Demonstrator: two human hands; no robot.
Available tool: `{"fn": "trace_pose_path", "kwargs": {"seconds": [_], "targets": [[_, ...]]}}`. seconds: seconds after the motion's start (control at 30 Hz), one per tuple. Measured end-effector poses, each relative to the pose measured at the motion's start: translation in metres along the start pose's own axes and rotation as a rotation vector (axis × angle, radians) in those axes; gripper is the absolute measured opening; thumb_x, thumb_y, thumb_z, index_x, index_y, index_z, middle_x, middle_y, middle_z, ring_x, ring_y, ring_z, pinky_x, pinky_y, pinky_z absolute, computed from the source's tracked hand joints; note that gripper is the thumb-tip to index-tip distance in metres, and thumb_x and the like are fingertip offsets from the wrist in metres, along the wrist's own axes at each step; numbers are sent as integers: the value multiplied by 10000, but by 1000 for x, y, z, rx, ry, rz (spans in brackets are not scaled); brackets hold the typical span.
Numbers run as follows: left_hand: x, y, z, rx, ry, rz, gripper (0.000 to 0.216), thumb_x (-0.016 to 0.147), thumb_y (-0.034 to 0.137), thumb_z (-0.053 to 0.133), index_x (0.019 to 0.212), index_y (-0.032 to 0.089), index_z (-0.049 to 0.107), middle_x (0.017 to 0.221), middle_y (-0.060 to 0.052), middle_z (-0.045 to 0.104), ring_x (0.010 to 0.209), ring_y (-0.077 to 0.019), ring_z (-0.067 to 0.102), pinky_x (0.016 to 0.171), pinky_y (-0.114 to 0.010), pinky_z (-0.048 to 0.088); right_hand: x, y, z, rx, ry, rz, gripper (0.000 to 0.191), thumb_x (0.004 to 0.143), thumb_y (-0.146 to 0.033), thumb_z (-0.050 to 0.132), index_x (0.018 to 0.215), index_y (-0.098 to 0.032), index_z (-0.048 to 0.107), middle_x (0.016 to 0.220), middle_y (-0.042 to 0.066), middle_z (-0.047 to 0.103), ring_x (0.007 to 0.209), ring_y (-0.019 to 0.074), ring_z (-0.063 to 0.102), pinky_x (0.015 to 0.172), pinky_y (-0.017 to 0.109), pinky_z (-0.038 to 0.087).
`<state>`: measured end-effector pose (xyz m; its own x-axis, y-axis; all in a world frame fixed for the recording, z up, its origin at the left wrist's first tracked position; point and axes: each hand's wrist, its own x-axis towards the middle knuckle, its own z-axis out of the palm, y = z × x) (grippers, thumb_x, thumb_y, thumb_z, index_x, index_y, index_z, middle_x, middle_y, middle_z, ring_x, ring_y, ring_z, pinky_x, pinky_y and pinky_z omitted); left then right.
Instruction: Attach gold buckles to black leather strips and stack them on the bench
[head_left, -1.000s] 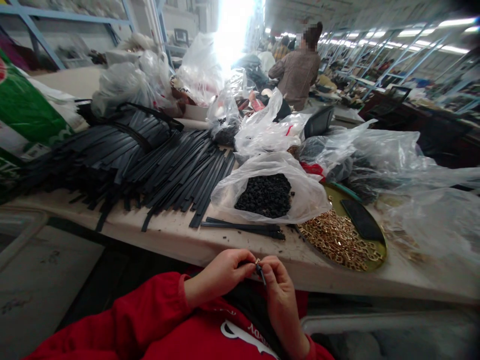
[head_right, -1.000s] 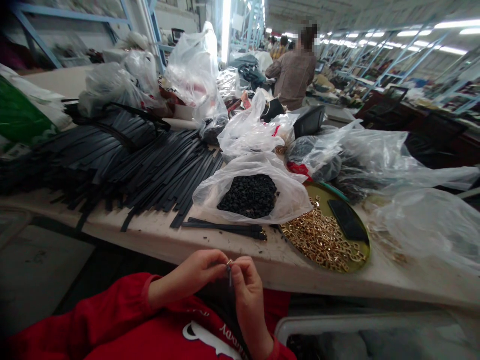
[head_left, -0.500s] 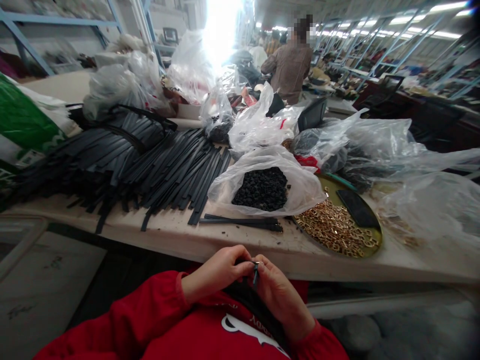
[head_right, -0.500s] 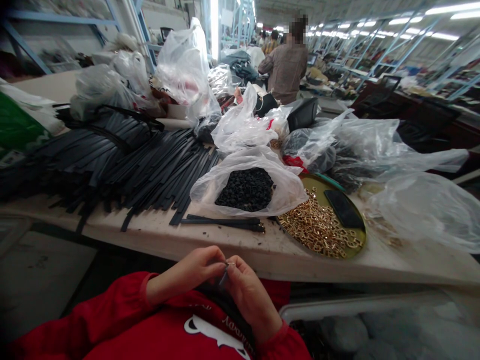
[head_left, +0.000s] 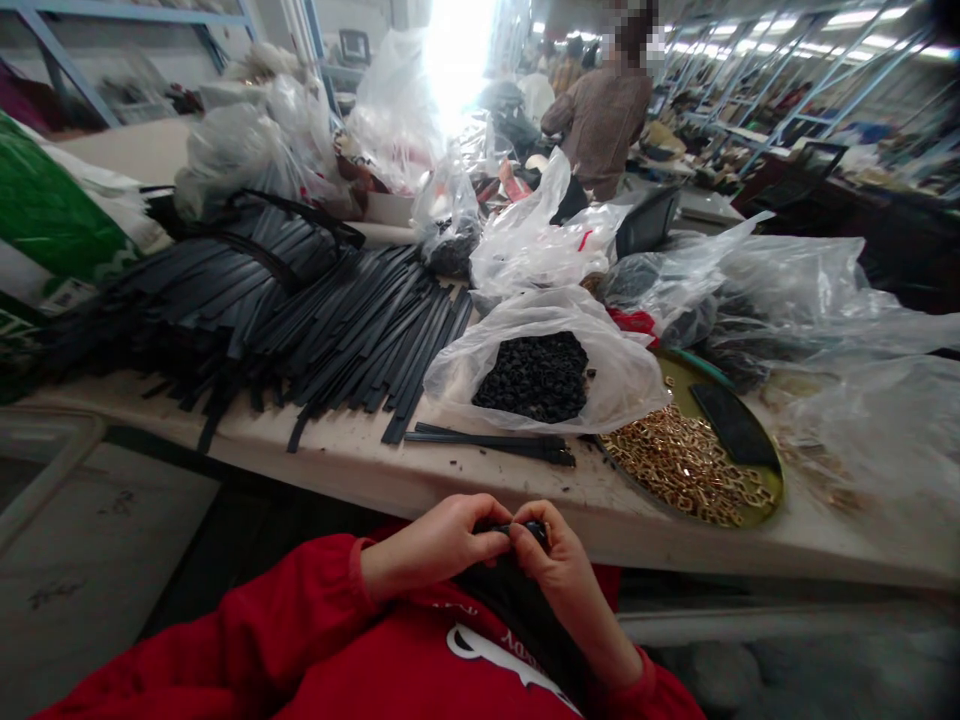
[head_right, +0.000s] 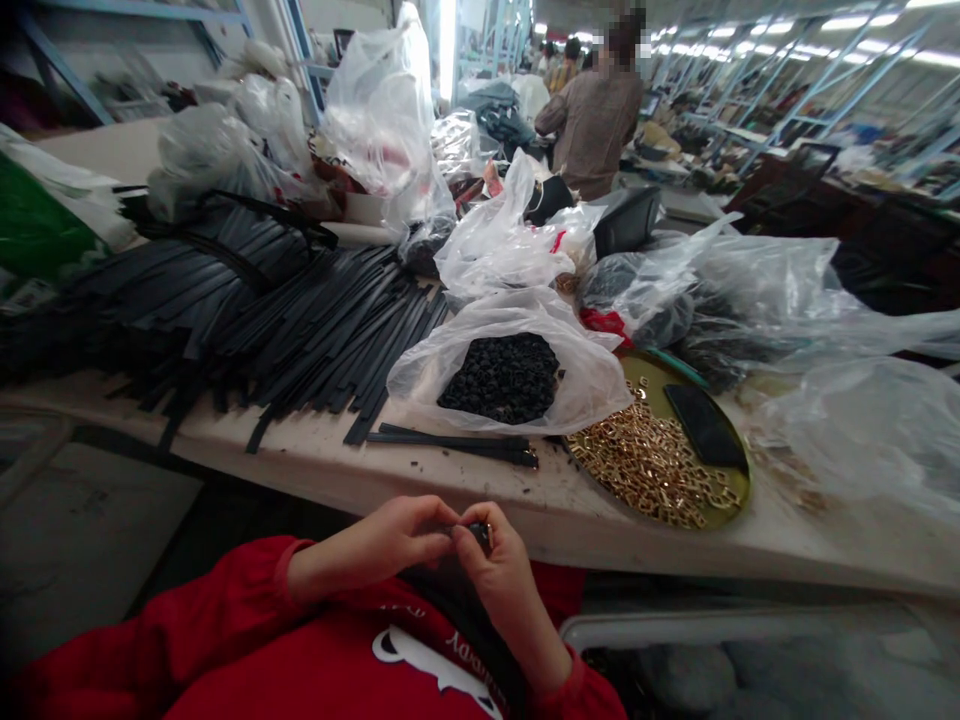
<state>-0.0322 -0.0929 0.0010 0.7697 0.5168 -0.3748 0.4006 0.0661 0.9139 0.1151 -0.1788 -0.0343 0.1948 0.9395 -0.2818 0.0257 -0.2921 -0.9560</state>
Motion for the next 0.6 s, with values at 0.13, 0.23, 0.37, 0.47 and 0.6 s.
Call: {"fn": "trace_pose_path", "kwargs": {"seconds": [0.13,0.23,0.37,0.47,0.6], "targets": [[2,-5,-9,-170,-96,-95,344,736,284,530,1042,128,554,896,-52,657,693,-135,608,581,-218,438,1,-3,3,81,5,67,251,795,-452,496,784,-210,431,478,-92,395,407,72,339,397,188,255],[5,-10,-11,-290,-77,-190,270,721,322,566,907,126,579,769,-36,660,621,-117,597,536,-205,410,4,3,5,8,46,28,229,802,-432,490,776,-209,439,510,-82,403,439,80,358,416,196,274],[7,-15,-6,-399,-43,-212,260,683,323,617,845,123,577,708,-18,649,576,-96,578,539,-202,413,4,8,-1,-225,32,-124,185,806,-372,496,761,-193,487,614,-38,470,542,100,428,504,217,339],[5,-16,-2,-429,-64,-220,250,682,305,619,841,116,584,690,-15,642,574,-93,577,555,-204,430,0,4,-7,-284,-45,-165,156,824,-339,476,769,-194,497,630,-32,489,556,103,442,521,221,349],[1,-16,-1,-373,-99,-193,253,716,308,584,873,111,603,683,-15,637,587,-96,579,569,-204,437,-6,-2,-10,-247,-143,-113,157,833,-334,473,757,-198,498,621,-36,489,537,98,430,498,219,339]]}}
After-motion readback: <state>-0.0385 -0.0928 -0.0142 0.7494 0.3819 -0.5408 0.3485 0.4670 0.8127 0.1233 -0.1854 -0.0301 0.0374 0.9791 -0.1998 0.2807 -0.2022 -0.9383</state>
